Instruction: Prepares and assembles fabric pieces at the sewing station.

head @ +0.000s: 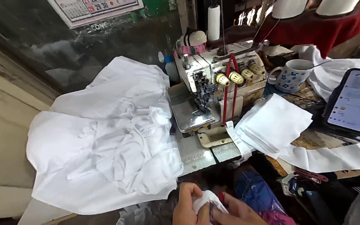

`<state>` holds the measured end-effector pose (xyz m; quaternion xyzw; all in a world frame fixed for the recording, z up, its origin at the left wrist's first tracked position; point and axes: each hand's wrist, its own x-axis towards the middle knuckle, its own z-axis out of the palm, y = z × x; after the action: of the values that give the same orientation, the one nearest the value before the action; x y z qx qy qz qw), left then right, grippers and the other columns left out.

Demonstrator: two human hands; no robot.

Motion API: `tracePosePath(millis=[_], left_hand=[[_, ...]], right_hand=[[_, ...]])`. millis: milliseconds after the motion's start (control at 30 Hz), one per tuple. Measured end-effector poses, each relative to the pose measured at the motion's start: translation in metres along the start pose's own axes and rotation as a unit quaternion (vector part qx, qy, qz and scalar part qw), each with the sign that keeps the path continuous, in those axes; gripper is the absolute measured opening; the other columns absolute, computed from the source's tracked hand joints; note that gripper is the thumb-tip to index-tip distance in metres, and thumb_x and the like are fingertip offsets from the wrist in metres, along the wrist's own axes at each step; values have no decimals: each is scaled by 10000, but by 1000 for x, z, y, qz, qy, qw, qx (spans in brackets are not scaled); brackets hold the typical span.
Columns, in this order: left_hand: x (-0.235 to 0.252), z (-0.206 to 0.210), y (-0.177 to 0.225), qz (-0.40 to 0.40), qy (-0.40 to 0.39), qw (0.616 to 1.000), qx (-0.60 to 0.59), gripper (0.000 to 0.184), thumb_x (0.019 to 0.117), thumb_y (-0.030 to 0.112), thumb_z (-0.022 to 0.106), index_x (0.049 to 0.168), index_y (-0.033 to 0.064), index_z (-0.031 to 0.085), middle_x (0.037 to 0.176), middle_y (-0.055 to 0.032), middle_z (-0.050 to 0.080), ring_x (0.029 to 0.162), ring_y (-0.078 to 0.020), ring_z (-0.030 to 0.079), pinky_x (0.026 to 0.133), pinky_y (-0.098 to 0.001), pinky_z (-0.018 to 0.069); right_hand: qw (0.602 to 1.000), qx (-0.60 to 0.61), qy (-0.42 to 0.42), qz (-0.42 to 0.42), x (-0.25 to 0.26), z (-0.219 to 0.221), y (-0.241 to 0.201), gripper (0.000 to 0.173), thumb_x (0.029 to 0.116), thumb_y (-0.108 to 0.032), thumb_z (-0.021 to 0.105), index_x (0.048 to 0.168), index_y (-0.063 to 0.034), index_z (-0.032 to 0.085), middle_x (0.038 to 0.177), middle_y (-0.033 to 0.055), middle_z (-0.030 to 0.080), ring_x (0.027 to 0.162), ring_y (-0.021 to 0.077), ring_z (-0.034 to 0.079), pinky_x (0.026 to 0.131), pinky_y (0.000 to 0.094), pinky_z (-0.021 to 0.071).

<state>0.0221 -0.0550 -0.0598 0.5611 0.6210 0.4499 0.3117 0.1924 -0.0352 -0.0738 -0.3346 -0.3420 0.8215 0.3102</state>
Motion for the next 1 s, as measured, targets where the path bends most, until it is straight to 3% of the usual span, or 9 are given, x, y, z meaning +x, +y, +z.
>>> tracePosePath(millis=[133,200,333,500,567,667,767,833,1000], left_hand=[[-1,-42,-19,10,-81,996,-46,159,986,85,648,1115,-9,661,966,-84,693,786,-151,676,681,-328,603],[15,-74,-5,77,-80,994,-12,175,1038,111,573,1118,4,685,1051,-81,703,885,-136,685,761,-318,603],[86,-100,14,206,-4,942,265,199,1017,246,611,1072,137,769,1077,-14,707,853,-74,669,703,-255,584],[150,-87,-18,223,-182,856,429,247,993,180,631,1208,213,748,1281,-17,662,970,-173,706,822,-411,615],[156,-85,-22,221,-213,839,449,238,985,177,640,1193,203,753,1116,-24,659,872,-158,684,749,-370,612],[155,-91,-19,240,-185,840,449,172,1008,272,575,1015,220,738,983,24,608,784,-96,636,645,-296,576],[144,-98,-12,243,-146,865,414,209,1036,318,522,1053,203,695,1104,50,645,913,-61,656,731,-265,588],[137,-99,-9,257,-115,877,389,236,1044,328,509,1065,191,699,1025,55,667,855,-48,652,703,-246,574],[120,-104,15,271,-53,895,351,272,1045,301,523,1076,178,763,995,14,722,826,-59,677,721,-230,569]], right_hand=[[919,-340,32,-196,25,-5,-10,214,1026,-234,629,1105,-48,701,999,54,702,856,139,691,760,332,609],[889,-388,-4,-244,31,13,-31,232,1057,-261,585,1059,-67,712,902,31,728,766,120,712,691,327,626],[919,-340,-7,-201,82,36,-38,214,1048,-258,592,1066,-73,699,845,2,737,653,101,715,580,294,635],[932,-338,27,-128,114,35,-24,203,1021,-257,601,1002,-86,708,826,10,737,642,117,713,588,321,632],[929,-345,25,-131,114,34,-22,216,1031,-272,585,995,-94,702,820,-2,737,641,109,712,588,313,631],[906,-376,52,-186,113,32,-18,211,1009,-278,605,966,-105,719,809,-7,709,660,79,682,597,288,598],[899,-356,95,-236,110,38,-16,233,988,-314,643,1048,-114,747,1052,49,622,778,78,640,666,249,588],[913,-313,96,-243,111,45,-15,263,997,-343,656,1060,-103,741,1221,76,622,767,98,684,649,269,631],[882,-322,147,-310,107,48,-29,280,967,-324,682,872,-73,762,840,31,668,633,52,597,547,201,504]])
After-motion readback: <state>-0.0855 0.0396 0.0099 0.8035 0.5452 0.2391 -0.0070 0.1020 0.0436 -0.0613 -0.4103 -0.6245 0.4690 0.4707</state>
